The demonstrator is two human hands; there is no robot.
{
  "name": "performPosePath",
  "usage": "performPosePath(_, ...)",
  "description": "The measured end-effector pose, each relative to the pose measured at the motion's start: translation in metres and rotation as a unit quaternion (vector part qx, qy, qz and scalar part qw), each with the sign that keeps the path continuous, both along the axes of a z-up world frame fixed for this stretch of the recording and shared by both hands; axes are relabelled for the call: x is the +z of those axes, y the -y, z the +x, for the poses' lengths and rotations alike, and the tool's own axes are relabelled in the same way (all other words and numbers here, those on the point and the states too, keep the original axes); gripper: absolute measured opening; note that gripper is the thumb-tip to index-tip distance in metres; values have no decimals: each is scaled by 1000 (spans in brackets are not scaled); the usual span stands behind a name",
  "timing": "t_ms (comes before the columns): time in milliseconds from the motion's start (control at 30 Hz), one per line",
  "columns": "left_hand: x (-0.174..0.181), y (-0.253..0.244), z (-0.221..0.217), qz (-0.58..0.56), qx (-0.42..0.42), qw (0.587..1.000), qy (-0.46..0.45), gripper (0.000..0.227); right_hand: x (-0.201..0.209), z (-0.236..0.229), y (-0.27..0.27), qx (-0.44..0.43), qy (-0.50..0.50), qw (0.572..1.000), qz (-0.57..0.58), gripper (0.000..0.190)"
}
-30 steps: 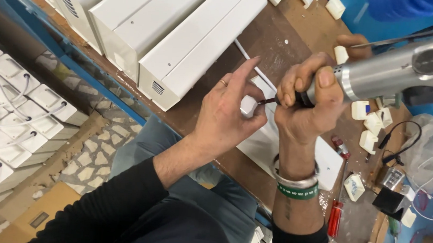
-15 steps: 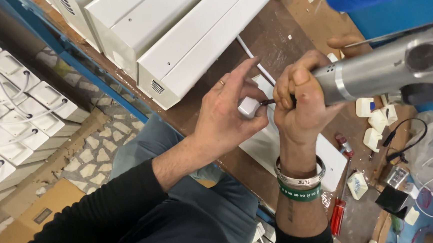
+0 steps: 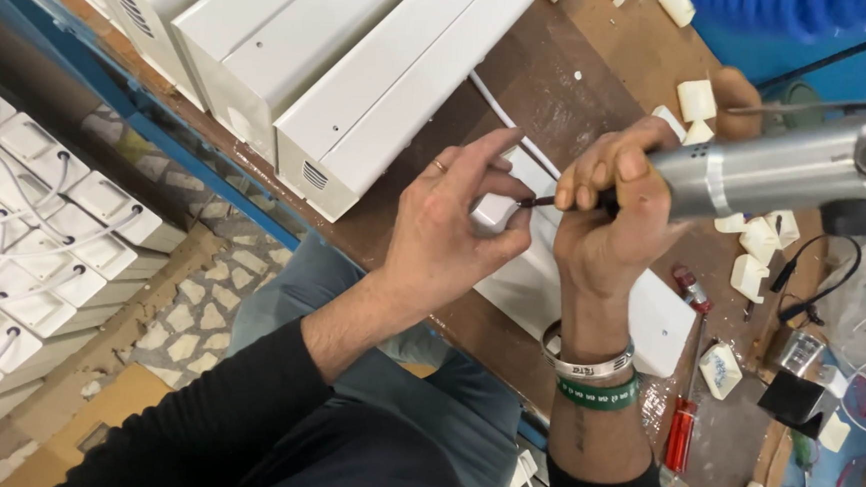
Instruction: The person attaches white end caps to rectangular plastic enclosure housings at a workbench, driving screws with a red-handled screwdriver and a pneumatic screwdriver, then stacks the finished enclosures in a row on the bench and picks up the next housing to repeat the assembly.
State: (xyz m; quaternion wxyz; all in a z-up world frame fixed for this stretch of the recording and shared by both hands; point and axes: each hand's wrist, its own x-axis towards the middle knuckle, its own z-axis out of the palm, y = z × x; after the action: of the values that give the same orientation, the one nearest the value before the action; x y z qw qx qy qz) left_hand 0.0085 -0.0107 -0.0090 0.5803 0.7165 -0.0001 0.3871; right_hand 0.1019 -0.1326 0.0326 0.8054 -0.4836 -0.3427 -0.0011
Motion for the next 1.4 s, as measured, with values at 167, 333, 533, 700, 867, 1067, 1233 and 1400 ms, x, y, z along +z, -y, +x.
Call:
performPosePath(167,-1,2,3,12,22,1000,11,59,30,-10,-14,-23,62,996,-54,64)
performPosePath(333,-4,0,0,11,19,1000,14,59,45,-2,0,45,13,998,-34,43)
performPosePath(533,-6,4,-1,-28,-8,999,29,58,35,-3,4,29,40,998,-35,33)
performPosePath(700,0,3,-3,-94,-33,995,-16,53,31,0,6,50,43,997,-40,29)
performPosePath(867,3,2,-3,-102,-51,993,-43,53,34,-2,3,47,51,996,-50,29)
performPosePath(1067,7,1,-4,-125,-64,985,-96,56,41,-3,-2,76,34,995,-47,27)
performPosePath(1233,-1,4,-2,-96,-40,994,-15,57,34,1,-1,70,34,995,-59,23)
performPosePath(1400,4,1,-4,-124,-57,987,-89,58,39,-3,-4,65,14,995,-80,22)
